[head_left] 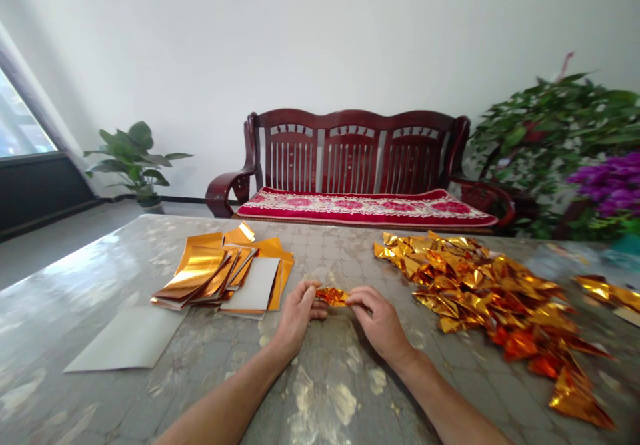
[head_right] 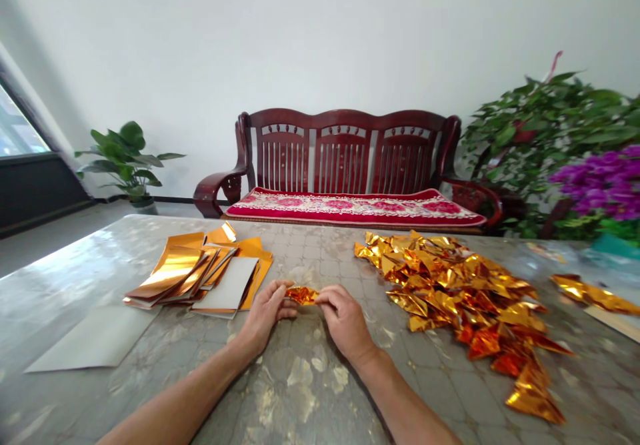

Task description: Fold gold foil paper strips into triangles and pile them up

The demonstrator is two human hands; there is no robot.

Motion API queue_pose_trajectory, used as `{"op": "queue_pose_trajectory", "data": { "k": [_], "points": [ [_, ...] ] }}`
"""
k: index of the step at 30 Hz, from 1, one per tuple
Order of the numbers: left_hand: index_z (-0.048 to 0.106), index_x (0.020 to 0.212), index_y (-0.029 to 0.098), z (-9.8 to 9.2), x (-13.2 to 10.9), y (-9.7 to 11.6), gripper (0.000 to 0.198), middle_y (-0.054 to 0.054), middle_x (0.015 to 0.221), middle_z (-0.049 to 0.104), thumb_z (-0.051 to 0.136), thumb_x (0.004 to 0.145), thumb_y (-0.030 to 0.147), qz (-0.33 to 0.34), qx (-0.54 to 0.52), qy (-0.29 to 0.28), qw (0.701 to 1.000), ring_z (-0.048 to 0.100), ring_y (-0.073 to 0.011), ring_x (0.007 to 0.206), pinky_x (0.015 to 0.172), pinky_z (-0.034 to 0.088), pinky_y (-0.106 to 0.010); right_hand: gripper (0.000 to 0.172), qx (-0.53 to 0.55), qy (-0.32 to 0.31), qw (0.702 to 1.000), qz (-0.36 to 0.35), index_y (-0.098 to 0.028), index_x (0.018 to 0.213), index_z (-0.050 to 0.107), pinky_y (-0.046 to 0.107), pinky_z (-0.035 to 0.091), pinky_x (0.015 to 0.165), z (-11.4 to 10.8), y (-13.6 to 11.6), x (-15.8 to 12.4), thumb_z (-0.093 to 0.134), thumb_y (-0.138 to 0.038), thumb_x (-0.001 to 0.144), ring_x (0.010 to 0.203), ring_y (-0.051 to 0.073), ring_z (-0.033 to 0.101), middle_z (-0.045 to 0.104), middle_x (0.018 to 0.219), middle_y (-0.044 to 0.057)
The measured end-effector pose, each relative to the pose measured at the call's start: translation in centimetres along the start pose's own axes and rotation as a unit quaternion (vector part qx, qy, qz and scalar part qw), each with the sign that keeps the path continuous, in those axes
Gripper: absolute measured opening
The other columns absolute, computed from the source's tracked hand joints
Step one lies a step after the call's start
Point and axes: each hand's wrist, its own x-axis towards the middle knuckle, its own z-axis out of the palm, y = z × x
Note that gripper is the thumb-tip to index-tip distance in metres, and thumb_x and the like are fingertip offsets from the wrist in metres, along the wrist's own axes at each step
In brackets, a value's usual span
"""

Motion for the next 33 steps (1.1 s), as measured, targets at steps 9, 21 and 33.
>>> {"op": "queue_pose_trajectory", "data": {
  "k": [9,21,33],
  "points": [
    [0.054,0.116,0.014,-0.5,0.4,-0.9,0.045,-0.013,0.112,0.062,0.058,0.080,0.040,0.052,0.111,0.067,0.990,0.067,-0.0142,0.068,0.053,0.054,-0.025,0.017,-0.073,0.127,0.989,-0.024,-0.021,0.079,0.070,0.028,0.049,0.074,-2.0,2.0,0.8,0.056,-0.013,0.083,0.083,0.018,0.063,0.065,0.085,0.003],
    [0.062,0.102,0.015,-1.1,0.4,-1.9,0.037,-0.002,0.072,0.070,0.057,0.074,0.038,0.048,0.195,0.020,0.979,0.063,-0.0146,0.058,0.063,0.051,-0.027,0.015,-0.271,0.219,0.937,0.021,-0.022,0.080,0.072,0.033,0.046,0.081,-7.2,4.9,1.4,0.058,-0.024,0.085,0.085,0.022,0.059,0.067,0.085,0.005],
    [0.063,0.098,0.017,-1.2,0.2,-1.9,0.036,-0.002,0.069,0.070,0.053,0.075,0.043,0.053,0.260,-0.005,0.964,0.065,-0.0190,0.063,0.067,0.050,-0.030,0.017,-0.404,0.294,0.864,0.067,-0.023,0.082,0.076,0.032,0.039,0.077,-12.8,5.1,1.5,0.058,-0.025,0.083,0.082,0.022,0.053,0.071,0.088,0.005]
  ]
}}
